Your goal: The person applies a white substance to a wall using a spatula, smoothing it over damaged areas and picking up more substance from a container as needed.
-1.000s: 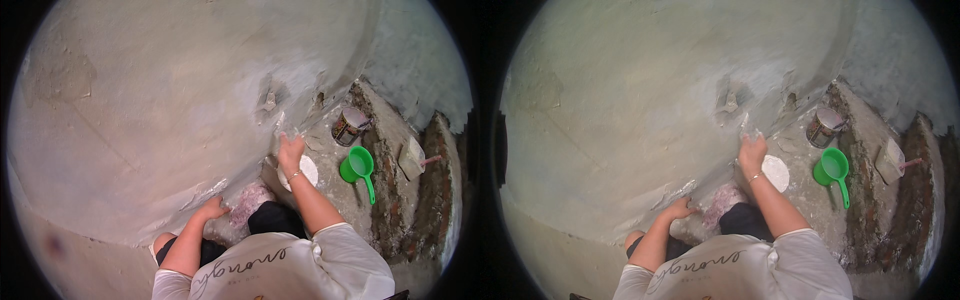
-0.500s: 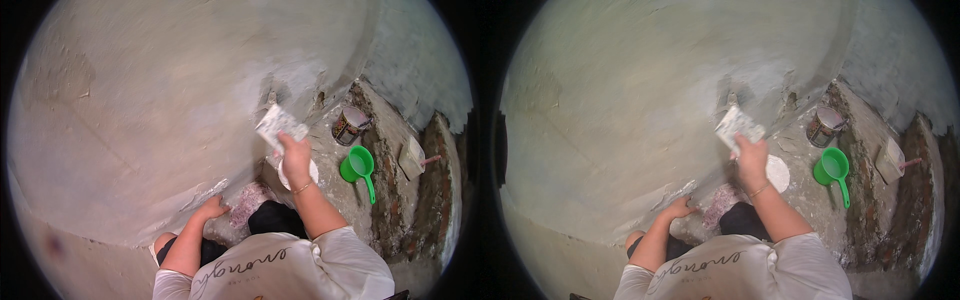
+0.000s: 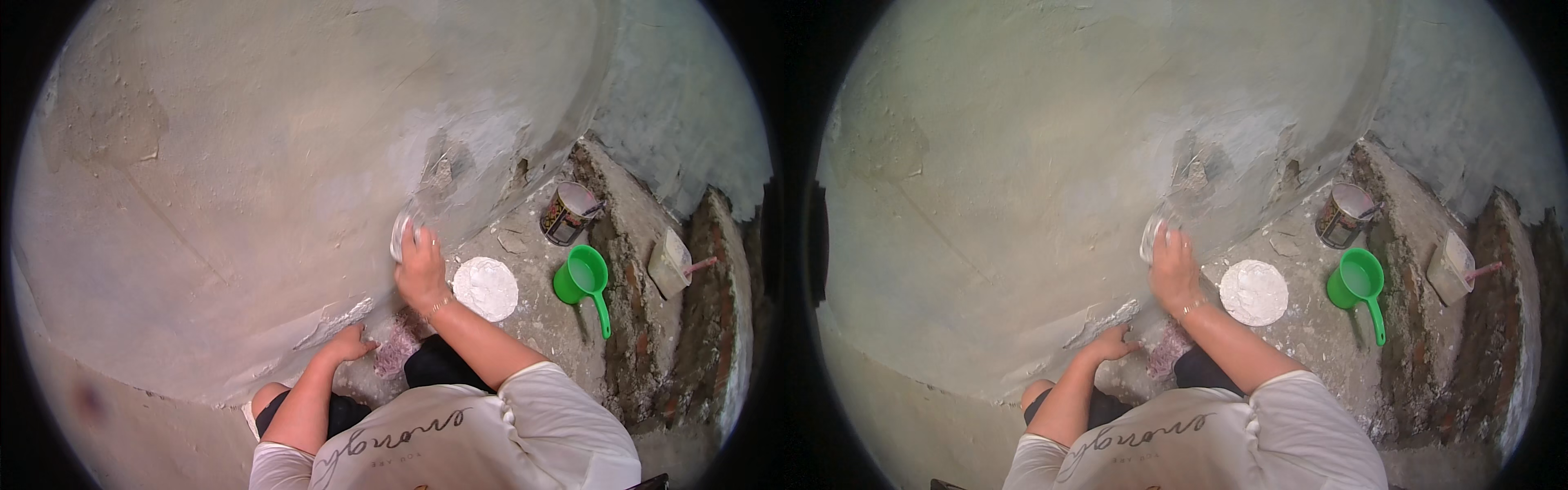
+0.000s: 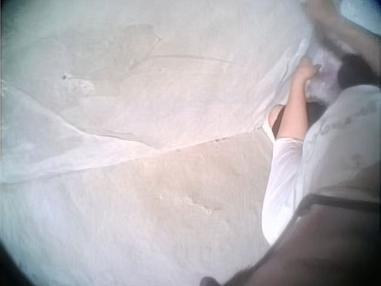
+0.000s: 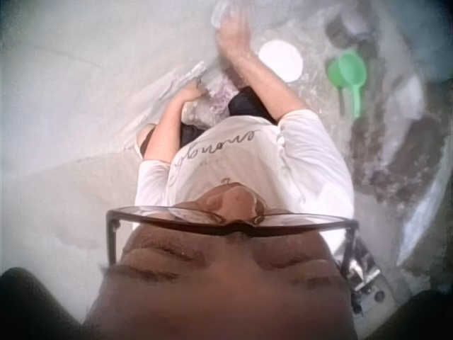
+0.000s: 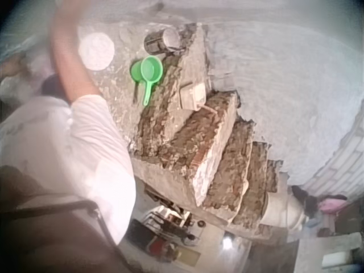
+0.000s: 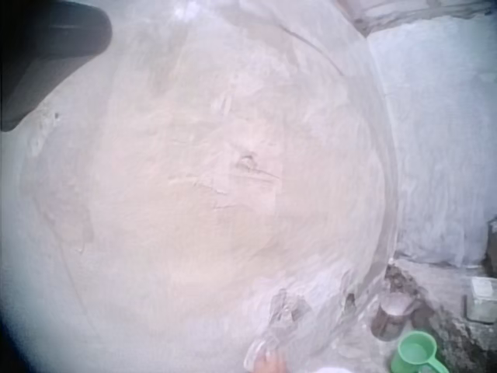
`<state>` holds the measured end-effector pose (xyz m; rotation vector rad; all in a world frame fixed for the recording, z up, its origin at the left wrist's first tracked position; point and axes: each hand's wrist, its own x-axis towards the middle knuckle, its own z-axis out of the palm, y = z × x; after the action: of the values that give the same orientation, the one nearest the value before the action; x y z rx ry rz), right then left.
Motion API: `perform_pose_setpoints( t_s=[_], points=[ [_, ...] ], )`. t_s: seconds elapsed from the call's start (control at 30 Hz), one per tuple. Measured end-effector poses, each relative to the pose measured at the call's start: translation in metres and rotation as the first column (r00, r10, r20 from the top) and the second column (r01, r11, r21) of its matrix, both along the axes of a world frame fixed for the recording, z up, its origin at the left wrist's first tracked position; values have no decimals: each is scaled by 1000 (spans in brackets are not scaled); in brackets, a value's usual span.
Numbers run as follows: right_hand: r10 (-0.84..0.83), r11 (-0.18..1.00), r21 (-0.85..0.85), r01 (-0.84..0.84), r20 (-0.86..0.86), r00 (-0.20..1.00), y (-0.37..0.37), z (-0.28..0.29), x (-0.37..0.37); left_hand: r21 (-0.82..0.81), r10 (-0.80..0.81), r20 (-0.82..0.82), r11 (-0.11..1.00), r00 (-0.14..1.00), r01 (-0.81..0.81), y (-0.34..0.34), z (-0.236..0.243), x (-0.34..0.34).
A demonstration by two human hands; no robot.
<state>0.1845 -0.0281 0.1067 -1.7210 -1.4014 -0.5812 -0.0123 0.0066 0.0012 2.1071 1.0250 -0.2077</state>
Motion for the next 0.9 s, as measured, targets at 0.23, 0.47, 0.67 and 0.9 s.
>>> perform_pose_setpoints(
  t_s=[0.23, 0.47, 0.67, 0.9],
  points=[
    [115, 971, 234, -51, -265, 957, -40, 73, 51, 22, -3, -6, 1000, 1000, 3, -1, -6, -5],
    [98, 916, 378, -135, 115, 988, 9, 80, 89, 39, -6, -18, 999, 1000, 7, -1, 1, -1],
    [252, 959, 139, -248, -10, 968, -33, 29, 60, 53, -3, 21, 999, 1000, 2, -5, 4, -3],
    [135, 893, 439, -98, -54, 989, -14, 92, 88, 46, -7, -6, 999, 1000, 7, -3, 1, 0]
  ],
)
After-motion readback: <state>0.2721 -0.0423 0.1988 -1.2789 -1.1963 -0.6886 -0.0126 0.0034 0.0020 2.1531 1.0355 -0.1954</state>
